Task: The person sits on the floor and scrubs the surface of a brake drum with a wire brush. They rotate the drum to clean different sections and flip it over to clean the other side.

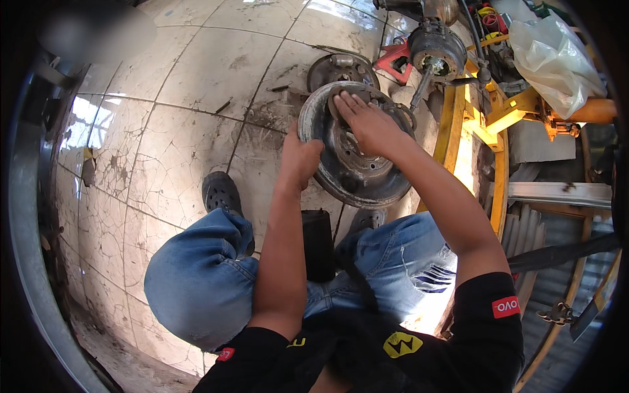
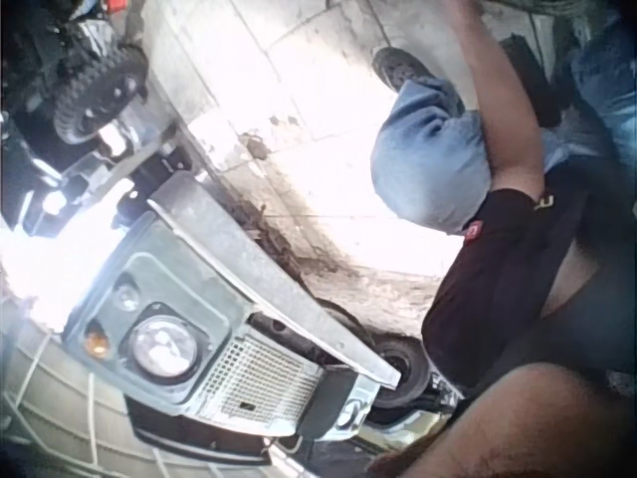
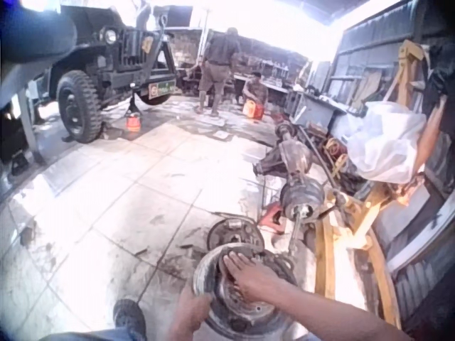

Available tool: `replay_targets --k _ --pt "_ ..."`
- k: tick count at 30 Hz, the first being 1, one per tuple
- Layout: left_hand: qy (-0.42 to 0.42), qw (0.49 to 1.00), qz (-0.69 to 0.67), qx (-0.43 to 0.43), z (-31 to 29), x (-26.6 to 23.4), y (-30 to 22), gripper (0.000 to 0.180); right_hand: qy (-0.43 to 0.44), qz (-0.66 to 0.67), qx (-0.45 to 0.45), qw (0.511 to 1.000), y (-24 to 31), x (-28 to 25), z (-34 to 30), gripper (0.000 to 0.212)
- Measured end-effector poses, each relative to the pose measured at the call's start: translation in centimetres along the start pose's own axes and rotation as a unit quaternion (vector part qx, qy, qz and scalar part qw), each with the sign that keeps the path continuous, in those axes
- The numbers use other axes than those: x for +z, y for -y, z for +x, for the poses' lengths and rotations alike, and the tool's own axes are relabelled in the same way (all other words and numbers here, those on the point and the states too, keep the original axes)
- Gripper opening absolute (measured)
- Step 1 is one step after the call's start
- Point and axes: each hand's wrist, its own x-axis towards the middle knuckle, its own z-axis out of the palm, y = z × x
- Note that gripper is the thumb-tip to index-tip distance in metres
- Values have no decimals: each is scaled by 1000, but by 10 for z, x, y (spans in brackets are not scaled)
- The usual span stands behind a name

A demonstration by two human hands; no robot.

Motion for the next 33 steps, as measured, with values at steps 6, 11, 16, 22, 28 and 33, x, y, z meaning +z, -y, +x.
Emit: replay_targets --k 6,11,16,22,28,33 --pt "-5 1000 -12 -15 -1 3 -4 59 31 34 -56 997 0 6 2 85" --pt "-4 1000 -7 -2 4 3 3 60 28 56 18 998 -2 3 8 83" --pt "1 1000 -12 2 2 1 0 61 12 45 -21 999 0 7 5 83" --pt "4 1000 -1 1 2 0 -1 59 33 37 -11 999 -2 5 5 83" --pt "9 1000 -28 4 2 1 2 57 17 50 47 997 -8 4 5 79" --pt "0 1000 0 -11 -2 0 -9 56 38 139 103 984 -8 -44 0 68"
